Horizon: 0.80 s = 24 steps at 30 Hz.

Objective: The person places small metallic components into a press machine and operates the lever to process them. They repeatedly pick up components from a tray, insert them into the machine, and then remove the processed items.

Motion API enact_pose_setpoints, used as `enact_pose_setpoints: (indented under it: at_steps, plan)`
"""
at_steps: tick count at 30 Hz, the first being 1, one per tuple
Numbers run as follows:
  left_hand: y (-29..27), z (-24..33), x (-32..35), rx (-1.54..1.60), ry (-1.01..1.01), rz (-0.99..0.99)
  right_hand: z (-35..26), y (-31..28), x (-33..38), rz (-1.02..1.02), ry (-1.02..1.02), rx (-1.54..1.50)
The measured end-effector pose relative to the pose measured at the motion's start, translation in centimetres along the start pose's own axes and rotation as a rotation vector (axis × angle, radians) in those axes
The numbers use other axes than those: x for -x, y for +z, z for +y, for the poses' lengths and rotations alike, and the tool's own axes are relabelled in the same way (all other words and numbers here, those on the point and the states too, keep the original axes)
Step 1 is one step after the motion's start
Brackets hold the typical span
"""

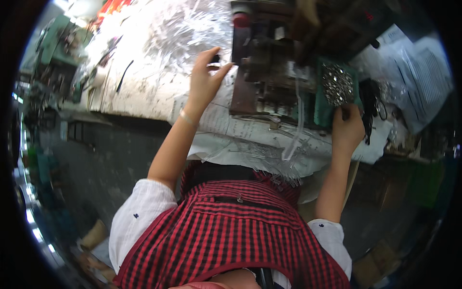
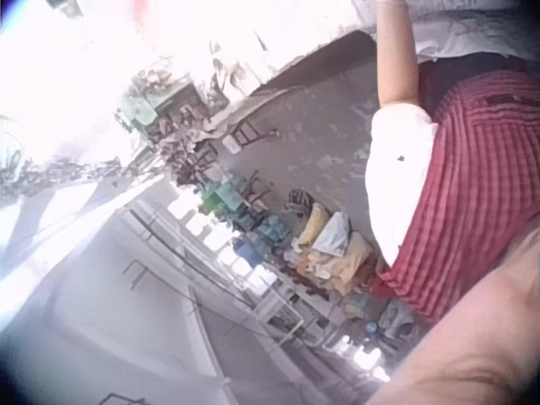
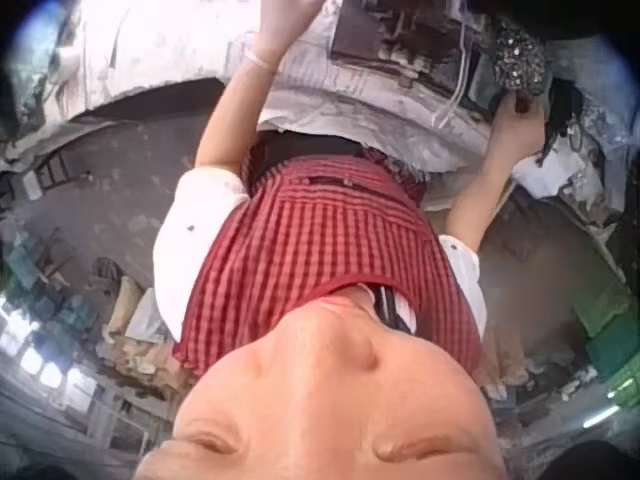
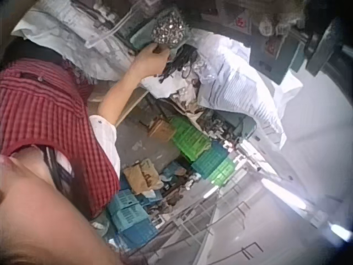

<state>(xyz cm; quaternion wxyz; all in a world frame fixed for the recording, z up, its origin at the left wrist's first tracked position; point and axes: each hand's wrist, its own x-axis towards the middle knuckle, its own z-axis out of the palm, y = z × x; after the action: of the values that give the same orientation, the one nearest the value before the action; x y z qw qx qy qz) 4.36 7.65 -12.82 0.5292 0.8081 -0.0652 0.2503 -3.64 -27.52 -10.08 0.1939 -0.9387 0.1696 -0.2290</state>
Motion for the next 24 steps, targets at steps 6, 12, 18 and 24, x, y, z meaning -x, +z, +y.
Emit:
enact_pose_setpoints:
  at_steps: [6, 12, 18, 24]
  plan:
    - [2.5, 0.0, -1.3, -0.112, -0.161, -0.083, 2.2, 2.5, -0.3, 0.043, -0.024, -0.452]
    - [-0.3, -0.4, -0.9, 0.086, -0.105, 0.106, 1.2, 2.6, -0.7, 0.029, -0.013, -0.555]
    - [-11.9, 0.8, -4.8, -0.576, 0.258, -0.099, -0.7, 2.8, -1.7, 0.033, -0.060, -0.500]
    - [-8.3, -2.7, -4.5, -0.770, 0.599, -0.307, -1.9, 1.3, 0.3, 0.095, 0.024, -0.592]
